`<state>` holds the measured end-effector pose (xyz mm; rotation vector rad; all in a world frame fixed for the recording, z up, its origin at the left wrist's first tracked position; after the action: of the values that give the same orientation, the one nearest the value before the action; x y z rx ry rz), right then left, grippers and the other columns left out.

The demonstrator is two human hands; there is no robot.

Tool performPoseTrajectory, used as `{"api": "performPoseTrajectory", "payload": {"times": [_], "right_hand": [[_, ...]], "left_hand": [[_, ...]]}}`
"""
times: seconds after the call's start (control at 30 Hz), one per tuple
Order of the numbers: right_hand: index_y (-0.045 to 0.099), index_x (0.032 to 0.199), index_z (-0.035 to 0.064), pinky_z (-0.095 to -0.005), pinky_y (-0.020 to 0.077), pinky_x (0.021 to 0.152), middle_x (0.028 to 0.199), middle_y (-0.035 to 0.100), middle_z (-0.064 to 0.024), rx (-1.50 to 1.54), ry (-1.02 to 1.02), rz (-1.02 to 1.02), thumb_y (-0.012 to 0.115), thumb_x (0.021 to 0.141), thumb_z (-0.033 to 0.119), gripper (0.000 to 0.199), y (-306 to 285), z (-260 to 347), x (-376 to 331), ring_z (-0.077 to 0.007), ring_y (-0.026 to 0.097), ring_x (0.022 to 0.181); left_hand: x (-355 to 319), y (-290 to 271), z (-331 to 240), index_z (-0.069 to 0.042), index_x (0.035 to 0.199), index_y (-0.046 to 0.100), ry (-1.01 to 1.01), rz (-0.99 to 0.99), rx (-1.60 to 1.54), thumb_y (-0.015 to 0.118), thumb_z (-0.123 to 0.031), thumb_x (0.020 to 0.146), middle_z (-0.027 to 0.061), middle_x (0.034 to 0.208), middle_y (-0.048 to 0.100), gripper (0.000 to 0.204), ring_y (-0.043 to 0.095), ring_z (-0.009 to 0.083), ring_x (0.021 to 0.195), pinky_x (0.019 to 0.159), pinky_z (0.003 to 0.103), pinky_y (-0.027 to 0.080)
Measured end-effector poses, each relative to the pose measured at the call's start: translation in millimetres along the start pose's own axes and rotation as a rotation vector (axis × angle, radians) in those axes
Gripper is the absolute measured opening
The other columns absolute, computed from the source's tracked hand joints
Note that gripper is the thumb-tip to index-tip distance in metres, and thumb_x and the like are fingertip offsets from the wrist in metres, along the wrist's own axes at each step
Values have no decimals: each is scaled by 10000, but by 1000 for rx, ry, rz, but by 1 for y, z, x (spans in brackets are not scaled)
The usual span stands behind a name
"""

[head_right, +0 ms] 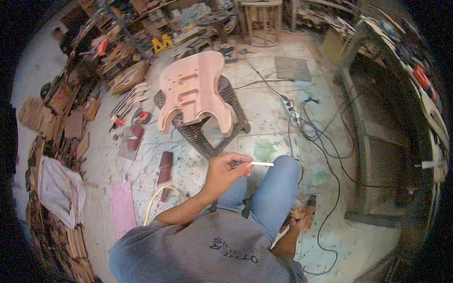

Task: The person sits on the floor in a workshop and works on a light-colored guitar body. They use a power drill to drive screws into the body and then use a small tool to adjust or fit a component into the guitar's cavity.

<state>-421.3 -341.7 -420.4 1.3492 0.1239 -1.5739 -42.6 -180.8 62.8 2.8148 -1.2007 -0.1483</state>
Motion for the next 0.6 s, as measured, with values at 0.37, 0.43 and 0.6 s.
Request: {"api": "performPoseTrajectory", "payload": {"times": [0.37,0.43,0.6], "right_hand": [[715,918,-58,-516,491,732,806,683,-272,-1739,-998,-112,633,919,363,428,186,98,-53,-361,686,756],[699,1135,-71,-452,528,824,1129,698,-273,-1526,-1077,188,674,976,353,453,308,93,-114,-407,686,943],[749,1039,38,-362,518,865,970,725,-118,-1203,-1443,1124,790,869,108,188,517,-31,-323,-271,681,937]], "left_hand": [[-11,-142,-40,8,1017,765,582,-704,684,740,14,903,128,970,743,117,730,192,829,701,299,594],[1,-148,-32,10,1014,762,620,-735,674,738,19,899,136,969,741,118,731,206,839,720,314,594],[32,-152,-20,11,1008,753,691,-764,717,733,24,891,142,961,735,119,727,258,851,760,355,580]]}}
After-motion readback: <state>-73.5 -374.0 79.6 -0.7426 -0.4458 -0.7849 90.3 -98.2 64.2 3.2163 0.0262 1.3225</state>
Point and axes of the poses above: each hand's wrist, its own x-axis towards the middle knuckle, its own y-axis out of the palm, z = x × y, the point moved 7 cm from there along x, towards the middle knuckle
